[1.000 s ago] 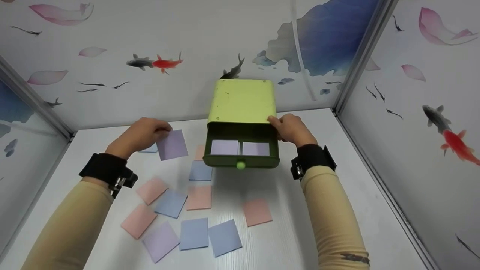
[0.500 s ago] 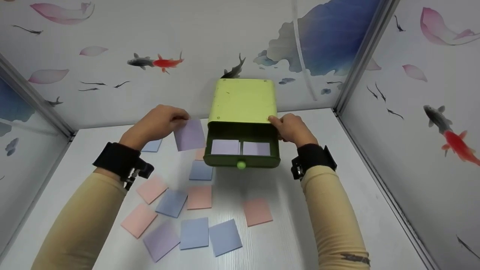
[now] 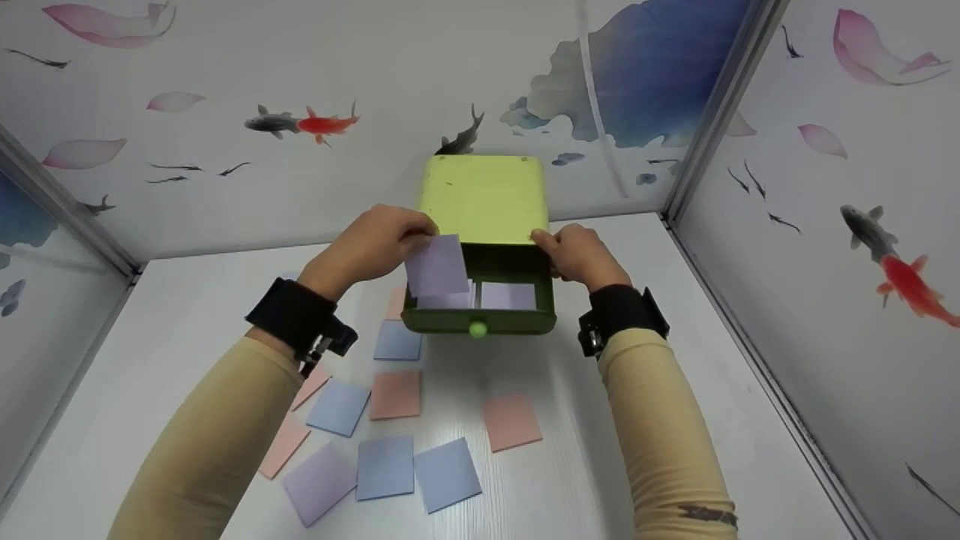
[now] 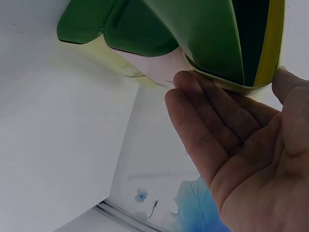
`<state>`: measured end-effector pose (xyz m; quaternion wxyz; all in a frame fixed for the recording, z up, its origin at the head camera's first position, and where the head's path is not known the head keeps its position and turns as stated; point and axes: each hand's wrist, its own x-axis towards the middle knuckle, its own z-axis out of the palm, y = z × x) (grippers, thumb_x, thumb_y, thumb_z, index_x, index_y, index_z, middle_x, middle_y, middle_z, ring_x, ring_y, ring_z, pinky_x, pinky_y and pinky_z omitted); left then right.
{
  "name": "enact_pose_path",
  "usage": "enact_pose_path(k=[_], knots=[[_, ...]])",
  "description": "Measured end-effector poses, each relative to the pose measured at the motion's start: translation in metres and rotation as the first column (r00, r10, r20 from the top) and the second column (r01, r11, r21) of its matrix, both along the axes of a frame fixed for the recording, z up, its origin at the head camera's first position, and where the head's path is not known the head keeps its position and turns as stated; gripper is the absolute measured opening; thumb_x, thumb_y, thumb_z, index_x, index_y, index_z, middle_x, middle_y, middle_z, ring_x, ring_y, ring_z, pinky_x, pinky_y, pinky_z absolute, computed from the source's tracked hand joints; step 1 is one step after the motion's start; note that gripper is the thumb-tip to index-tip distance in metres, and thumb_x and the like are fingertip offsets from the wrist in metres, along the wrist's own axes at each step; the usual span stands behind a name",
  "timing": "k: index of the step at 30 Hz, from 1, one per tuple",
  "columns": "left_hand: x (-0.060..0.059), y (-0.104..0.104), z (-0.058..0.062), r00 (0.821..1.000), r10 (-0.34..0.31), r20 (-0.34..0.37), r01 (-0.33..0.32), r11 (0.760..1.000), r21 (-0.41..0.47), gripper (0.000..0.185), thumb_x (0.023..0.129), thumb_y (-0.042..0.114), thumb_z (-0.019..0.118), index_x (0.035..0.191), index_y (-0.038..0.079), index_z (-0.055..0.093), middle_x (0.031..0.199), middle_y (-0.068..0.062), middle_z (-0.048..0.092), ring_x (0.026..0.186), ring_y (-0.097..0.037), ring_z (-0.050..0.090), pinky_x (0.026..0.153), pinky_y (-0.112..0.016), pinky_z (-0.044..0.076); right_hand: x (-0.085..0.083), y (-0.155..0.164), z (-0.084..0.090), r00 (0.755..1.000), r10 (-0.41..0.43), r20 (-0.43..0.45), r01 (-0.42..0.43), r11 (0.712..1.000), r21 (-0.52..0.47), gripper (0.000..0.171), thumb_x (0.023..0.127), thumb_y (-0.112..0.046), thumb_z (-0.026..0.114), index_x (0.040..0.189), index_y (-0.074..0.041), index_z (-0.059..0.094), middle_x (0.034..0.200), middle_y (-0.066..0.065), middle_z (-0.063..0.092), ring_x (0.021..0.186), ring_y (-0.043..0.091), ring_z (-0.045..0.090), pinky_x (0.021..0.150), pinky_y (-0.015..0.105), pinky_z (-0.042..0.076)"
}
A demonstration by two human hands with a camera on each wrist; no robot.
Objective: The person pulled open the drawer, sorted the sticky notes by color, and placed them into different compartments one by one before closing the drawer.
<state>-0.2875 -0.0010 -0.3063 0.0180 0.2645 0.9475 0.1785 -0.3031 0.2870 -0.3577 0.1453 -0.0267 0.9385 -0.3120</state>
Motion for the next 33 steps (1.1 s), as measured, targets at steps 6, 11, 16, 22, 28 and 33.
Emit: enact_pose_path(k=[6, 11, 16, 22, 28, 33], knots=[[-0.002, 0.027, -0.013, 0.999, -0.028, -0.026, 0.027, 0.999, -0.036, 0.024, 0.101, 0.022, 0.053, 0.119, 0.019, 0.069, 0.118, 0.002, 0.069, 0.110, -0.016, 0.063, 0.096, -0.032, 0.050, 0.001, 0.000, 0.000, 1.000, -0.009, 0.005, 0.009, 1.000, 0.009, 0.062, 0.103, -0.051, 0.033, 0.088, 0.002, 0.059, 0.077, 0.005, 0.057, 0.075, 0.016, 0.061, 0.079, 0.034, 0.056], [-0.003, 0.045, -0.024, 0.999, -0.041, -0.003, 0.041, 0.997, -0.062, 0.024, 0.101, 0.021, 0.052, 0.119, 0.020, 0.069, 0.119, 0.003, 0.069, 0.112, -0.016, 0.063, 0.097, -0.031, 0.050, 0.000, 0.001, 0.000, 1.000, -0.010, -0.001, 0.010, 1.000, 0.014, 0.063, 0.103, -0.052, 0.033, 0.090, 0.003, 0.061, 0.078, 0.005, 0.058, 0.074, 0.015, 0.061, 0.076, 0.032, 0.056], [-0.002, 0.061, -0.030, 0.999, -0.035, 0.020, 0.036, 0.997, -0.068, 0.024, 0.101, 0.019, 0.053, 0.118, 0.020, 0.070, 0.117, 0.004, 0.069, 0.107, -0.013, 0.063, 0.095, -0.030, 0.050, 0.000, 0.001, 0.000, 1.000, 0.000, -0.013, 0.001, 1.000, 0.014, 0.062, 0.103, -0.051, 0.034, 0.088, 0.002, 0.061, 0.073, 0.003, 0.057, 0.072, 0.014, 0.061, 0.073, 0.029, 0.055], [0.000, 0.076, -0.038, 0.999, -0.029, 0.029, 0.032, 0.994, -0.109, 0.022, 0.101, 0.015, 0.052, 0.112, 0.018, 0.071, 0.106, 0.004, 0.069, 0.089, -0.012, 0.058, 0.085, -0.028, 0.051, 0.000, 0.002, -0.001, 1.000, 0.002, -0.018, -0.001, 1.000, 0.014, 0.060, 0.103, -0.051, 0.034, 0.086, 0.001, 0.060, 0.073, 0.002, 0.055, 0.073, 0.014, 0.060, 0.074, 0.030, 0.055], [0.000, 0.089, -0.045, 0.999, -0.018, 0.030, 0.022, 0.989, -0.143, 0.021, 0.101, 0.014, 0.052, 0.112, 0.017, 0.070, 0.107, 0.002, 0.069, 0.089, -0.011, 0.059, 0.084, -0.028, 0.051, 0.000, 0.002, -0.001, 1.000, 0.001, -0.029, 0.000, 1.000, 0.019, 0.059, 0.103, -0.050, 0.034, 0.080, -0.001, 0.058, 0.070, 0.000, 0.054, 0.070, 0.012, 0.059, 0.070, 0.026, 0.052], [0.001, 0.095, -0.048, 0.999, -0.011, 0.050, 0.019, 0.988, -0.154, 0.021, 0.100, 0.010, 0.052, 0.108, 0.016, 0.070, 0.105, 0.001, 0.069, 0.087, -0.012, 0.058, 0.082, -0.028, 0.051, 0.000, 0.002, -0.001, 0.999, 0.001, -0.037, 0.000, 1.000, 0.030, 0.059, 0.103, -0.050, 0.034, 0.080, -0.001, 0.058, 0.070, 0.001, 0.055, 0.070, 0.012, 0.059, 0.069, 0.026, 0.052]])
